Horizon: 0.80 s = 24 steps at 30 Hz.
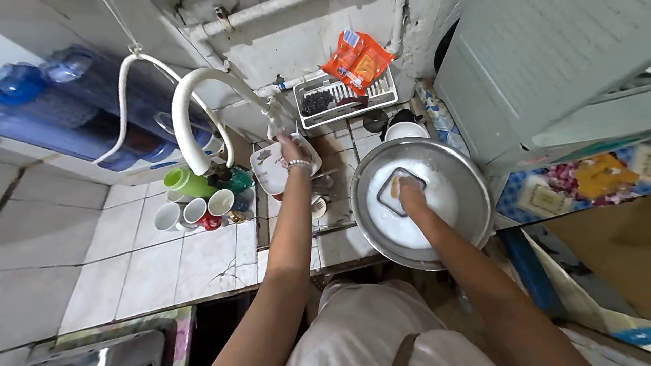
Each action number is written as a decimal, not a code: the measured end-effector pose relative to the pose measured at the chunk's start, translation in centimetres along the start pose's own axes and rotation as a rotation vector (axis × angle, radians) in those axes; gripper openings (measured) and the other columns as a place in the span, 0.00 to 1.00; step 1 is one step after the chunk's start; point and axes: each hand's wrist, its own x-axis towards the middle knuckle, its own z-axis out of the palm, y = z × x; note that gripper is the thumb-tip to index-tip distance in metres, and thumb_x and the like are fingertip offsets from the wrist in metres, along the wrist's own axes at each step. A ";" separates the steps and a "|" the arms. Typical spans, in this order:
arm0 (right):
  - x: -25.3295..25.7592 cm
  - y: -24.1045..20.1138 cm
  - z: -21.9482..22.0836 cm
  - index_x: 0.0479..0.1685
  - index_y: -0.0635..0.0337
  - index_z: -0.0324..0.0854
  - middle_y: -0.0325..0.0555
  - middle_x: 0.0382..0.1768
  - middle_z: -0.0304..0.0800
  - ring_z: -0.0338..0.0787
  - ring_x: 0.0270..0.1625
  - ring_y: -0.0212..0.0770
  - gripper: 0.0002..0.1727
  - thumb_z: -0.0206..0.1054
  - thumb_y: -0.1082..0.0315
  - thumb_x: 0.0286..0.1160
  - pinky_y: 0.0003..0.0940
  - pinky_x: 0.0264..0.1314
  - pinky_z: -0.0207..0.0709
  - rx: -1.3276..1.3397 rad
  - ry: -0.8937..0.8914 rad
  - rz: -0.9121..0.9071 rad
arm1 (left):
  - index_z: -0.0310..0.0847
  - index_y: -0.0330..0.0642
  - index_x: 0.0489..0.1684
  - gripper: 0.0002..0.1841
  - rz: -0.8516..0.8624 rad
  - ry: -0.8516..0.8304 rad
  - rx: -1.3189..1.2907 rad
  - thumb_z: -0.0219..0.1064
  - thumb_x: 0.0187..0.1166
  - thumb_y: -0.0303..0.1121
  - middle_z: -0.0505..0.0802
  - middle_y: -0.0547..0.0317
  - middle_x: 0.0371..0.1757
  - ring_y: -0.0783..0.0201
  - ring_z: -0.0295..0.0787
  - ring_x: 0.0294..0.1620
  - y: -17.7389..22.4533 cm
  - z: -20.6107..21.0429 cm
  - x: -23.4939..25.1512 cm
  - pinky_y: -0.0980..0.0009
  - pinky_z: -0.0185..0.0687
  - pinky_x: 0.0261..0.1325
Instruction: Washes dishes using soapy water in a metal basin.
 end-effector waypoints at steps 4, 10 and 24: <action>0.2 -0.5 0.5 0.87 0.74 0.59 0.72 0.87 0.60 0.57 0.91 0.68 0.31 0.52 0.84 0.81 0.58 0.91 0.53 0.010 0.014 -0.063 | 0.75 0.27 0.66 0.22 0.208 -0.468 0.498 0.47 0.93 0.39 0.86 0.49 0.39 0.63 0.80 0.31 -3.7 2.8 -6.9 0.65 0.80 0.38; 1.0 0.5 0.7 0.75 0.70 0.77 0.67 0.78 0.76 0.73 0.84 0.63 0.21 0.57 0.77 0.84 0.56 0.87 0.63 0.134 0.084 -0.137 | 0.75 0.30 0.75 0.23 0.206 -1.173 1.546 0.55 0.92 0.39 0.83 0.30 0.74 0.33 0.77 0.77 -13.8 5.9 -10.3 0.37 0.68 0.78; -0.5 -0.4 0.6 0.68 0.81 0.77 0.76 0.74 0.76 0.74 0.80 0.69 0.22 0.64 0.81 0.74 0.61 0.84 0.63 0.034 -0.172 -0.244 | 0.56 0.27 0.87 0.32 0.069 -1.072 1.627 0.63 0.86 0.30 0.81 0.24 0.73 0.30 0.79 0.75 -13.7 5.8 -11.6 0.36 0.71 0.76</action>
